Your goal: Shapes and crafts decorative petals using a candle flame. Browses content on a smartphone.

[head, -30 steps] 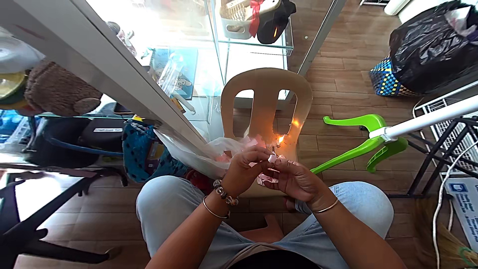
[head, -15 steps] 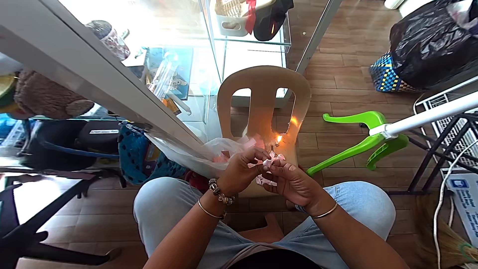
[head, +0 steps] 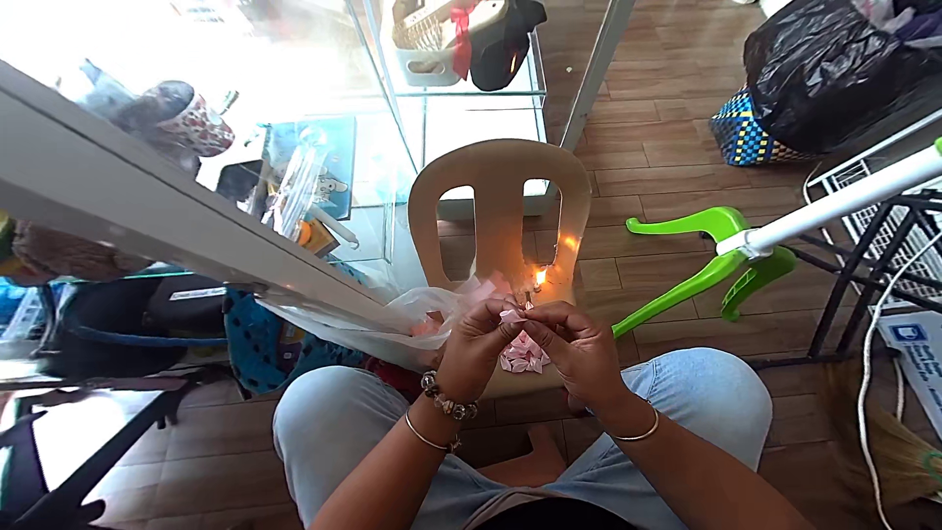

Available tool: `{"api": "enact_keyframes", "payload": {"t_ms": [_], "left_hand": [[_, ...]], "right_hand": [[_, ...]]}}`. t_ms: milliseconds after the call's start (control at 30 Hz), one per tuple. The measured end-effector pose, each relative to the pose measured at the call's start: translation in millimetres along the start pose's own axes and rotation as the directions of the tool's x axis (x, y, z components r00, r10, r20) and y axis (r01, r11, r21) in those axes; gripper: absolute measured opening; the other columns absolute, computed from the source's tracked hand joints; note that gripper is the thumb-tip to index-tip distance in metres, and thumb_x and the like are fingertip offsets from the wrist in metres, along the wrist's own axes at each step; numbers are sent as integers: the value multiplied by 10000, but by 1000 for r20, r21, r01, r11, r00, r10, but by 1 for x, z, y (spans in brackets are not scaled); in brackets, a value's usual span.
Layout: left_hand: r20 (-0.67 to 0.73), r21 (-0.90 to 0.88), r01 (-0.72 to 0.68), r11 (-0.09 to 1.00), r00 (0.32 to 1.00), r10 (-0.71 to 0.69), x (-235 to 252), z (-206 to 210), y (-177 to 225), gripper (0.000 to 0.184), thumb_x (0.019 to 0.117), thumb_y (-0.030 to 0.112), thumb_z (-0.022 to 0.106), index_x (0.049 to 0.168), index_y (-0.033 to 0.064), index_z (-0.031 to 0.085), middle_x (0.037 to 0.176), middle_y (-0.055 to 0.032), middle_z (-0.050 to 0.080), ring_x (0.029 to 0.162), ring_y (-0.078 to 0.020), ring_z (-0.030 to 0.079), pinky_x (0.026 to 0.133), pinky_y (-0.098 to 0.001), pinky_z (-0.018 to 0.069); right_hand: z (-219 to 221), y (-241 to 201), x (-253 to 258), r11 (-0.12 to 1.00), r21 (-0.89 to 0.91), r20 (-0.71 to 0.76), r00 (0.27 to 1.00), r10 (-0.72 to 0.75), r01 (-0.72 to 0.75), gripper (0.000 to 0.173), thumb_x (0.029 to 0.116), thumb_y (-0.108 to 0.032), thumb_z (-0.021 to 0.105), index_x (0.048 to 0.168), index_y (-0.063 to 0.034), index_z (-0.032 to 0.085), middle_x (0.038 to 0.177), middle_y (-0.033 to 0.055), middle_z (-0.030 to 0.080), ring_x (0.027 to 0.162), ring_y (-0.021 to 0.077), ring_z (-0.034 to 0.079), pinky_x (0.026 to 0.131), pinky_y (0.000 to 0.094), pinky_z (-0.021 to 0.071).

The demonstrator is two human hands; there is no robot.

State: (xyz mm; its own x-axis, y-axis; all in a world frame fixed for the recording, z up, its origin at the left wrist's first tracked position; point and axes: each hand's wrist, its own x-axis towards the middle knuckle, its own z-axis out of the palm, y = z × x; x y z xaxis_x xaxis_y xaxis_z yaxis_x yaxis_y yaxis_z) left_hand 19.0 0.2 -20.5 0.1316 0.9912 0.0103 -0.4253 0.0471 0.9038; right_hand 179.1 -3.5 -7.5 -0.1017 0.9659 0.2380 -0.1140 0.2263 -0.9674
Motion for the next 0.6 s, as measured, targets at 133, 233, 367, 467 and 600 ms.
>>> {"api": "enact_keyframes", "payload": {"t_ms": [133,233,367,467,600], "left_hand": [[-11,231,0,973,1000,3,0,7,14,268,908,-17,692,1155,80,654,1092,-11,700,968,-110,689,869,-295,597],[94,571,-129,811,991,92,3,8,26,520,910,136,733,1389,75,540,1260,-39,658,1135,-136,646,947,-341,560],[205,827,-258,500,966,161,2,20,35,253,957,238,698,1167,104,742,1194,-36,713,1147,-109,637,957,-347,516],[229,898,-282,338,955,188,1,28,37,217,976,286,674,1118,154,771,1106,-3,743,1063,-134,672,928,-418,517],[255,945,-281,167,953,162,-1,45,45,222,977,245,656,1110,104,766,1077,-54,749,1026,-197,699,909,-458,541]], "right_hand": [[-8,5,7,963,-247,18,995,-102,103,132,982,-125,661,1024,-12,714,974,42,709,913,64,673,854,229,573],[-14,8,11,881,-440,90,984,-151,176,209,1025,-188,586,1033,-22,712,1010,79,707,1008,151,655,928,316,532],[-19,2,8,816,-541,124,979,-164,205,268,1036,-196,546,1070,6,719,1046,127,719,1039,256,669,951,418,529],[-26,-5,6,797,-563,129,976,-178,220,271,1040,-192,534,1054,12,712,1040,140,714,1020,272,673,932,419,535],[-36,-15,5,807,-560,141,982,-129,186,278,1044,-197,526,1067,13,707,1035,149,710,1023,295,671,928,453,530]]}}
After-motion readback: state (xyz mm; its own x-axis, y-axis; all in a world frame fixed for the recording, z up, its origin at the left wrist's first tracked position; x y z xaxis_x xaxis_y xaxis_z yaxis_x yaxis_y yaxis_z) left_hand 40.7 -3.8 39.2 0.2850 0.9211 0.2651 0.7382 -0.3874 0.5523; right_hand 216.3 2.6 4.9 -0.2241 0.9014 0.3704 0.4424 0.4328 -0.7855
